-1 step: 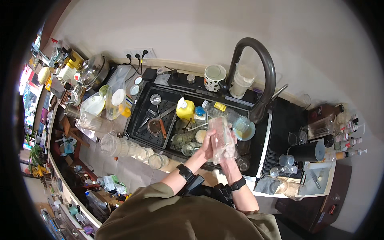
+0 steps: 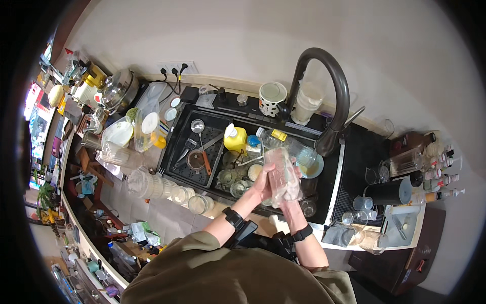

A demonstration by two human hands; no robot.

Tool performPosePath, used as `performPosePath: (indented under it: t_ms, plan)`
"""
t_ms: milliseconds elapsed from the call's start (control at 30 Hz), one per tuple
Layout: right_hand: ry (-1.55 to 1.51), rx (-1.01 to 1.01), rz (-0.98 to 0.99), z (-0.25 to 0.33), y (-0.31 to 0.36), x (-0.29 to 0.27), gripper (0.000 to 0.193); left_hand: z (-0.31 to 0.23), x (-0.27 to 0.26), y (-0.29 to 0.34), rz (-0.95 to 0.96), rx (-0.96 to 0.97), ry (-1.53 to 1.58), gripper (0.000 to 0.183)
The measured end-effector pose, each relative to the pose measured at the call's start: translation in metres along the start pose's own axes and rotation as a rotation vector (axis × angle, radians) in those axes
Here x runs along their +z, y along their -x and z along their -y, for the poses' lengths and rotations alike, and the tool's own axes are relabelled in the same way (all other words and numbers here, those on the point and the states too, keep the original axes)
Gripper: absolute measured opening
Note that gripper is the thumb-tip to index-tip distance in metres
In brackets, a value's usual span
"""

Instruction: Washing a glass cup with a sponge and soapy water in a sink.

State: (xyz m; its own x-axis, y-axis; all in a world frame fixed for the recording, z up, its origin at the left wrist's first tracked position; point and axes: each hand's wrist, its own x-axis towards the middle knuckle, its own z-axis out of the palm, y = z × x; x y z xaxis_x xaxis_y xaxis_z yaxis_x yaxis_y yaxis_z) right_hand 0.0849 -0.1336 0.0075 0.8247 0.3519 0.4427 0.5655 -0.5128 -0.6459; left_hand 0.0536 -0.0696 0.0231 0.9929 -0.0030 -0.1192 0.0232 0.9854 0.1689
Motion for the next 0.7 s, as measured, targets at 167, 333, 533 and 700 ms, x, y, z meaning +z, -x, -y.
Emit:
performPosePath:
  t_ms: [167, 333, 533, 700]
  plan:
    - [-0.423, -0.002, 0.426, -0.041, 0.006, -0.024, 0.043, 0.003, 0.007, -0.011, -0.55, 0.038, -0.412, 0.029]
    - [0.247, -0.02, 0.462, -0.036, 0.012, -0.004, 0.051, 0.01, 0.004, -0.01, -0.555, 0.03, -0.46, 0.024]
    - [0.697, 0.014, -0.001, -0.001, 0.03, 0.033, 0.065, 0.009, -0.006, 0.01, 0.181, 0.038, 0.292, 0.058]
    - [-0.276, -0.041, 0.31, -0.048, 0.033, 0.001, 0.052, -0.002, -0.005, 0.008, -0.19, -0.096, -0.079, 0.045]
